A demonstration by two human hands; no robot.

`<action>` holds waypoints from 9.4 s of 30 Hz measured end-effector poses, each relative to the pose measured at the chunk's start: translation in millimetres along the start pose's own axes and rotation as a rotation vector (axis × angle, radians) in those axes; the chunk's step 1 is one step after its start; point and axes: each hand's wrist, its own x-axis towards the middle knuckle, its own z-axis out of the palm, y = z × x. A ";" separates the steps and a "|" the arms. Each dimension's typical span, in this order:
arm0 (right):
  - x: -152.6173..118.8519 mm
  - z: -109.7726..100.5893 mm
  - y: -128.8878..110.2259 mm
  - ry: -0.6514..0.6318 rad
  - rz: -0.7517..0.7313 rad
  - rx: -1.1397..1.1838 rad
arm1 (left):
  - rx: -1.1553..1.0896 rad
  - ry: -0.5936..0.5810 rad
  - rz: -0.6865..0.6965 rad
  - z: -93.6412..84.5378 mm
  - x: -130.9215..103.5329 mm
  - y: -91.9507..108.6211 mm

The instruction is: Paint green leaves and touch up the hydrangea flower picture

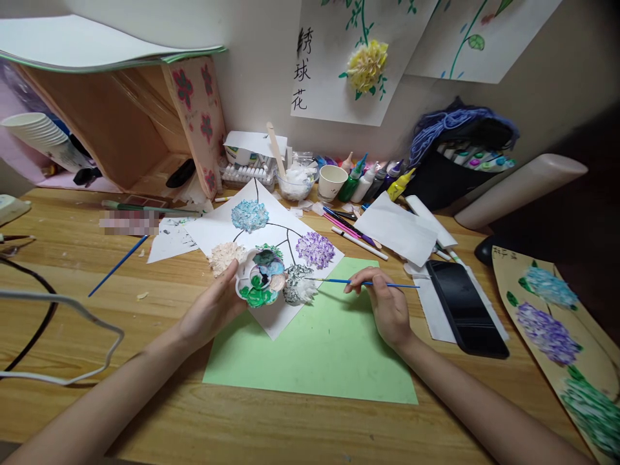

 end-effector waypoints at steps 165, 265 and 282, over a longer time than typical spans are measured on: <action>-5.2 0.0 0.1 0.044 -0.227 -0.165 | -0.001 -0.034 0.018 -4.1 -2.5 3.9; 34.3 38.3 -42.8 -0.132 -0.564 -0.472 | 0.080 0.010 0.047 7.6 -3.0 4.7; 33.2 41.6 -41.5 -0.170 -0.590 -0.552 | 0.064 -0.002 0.042 7.7 -3.5 5.0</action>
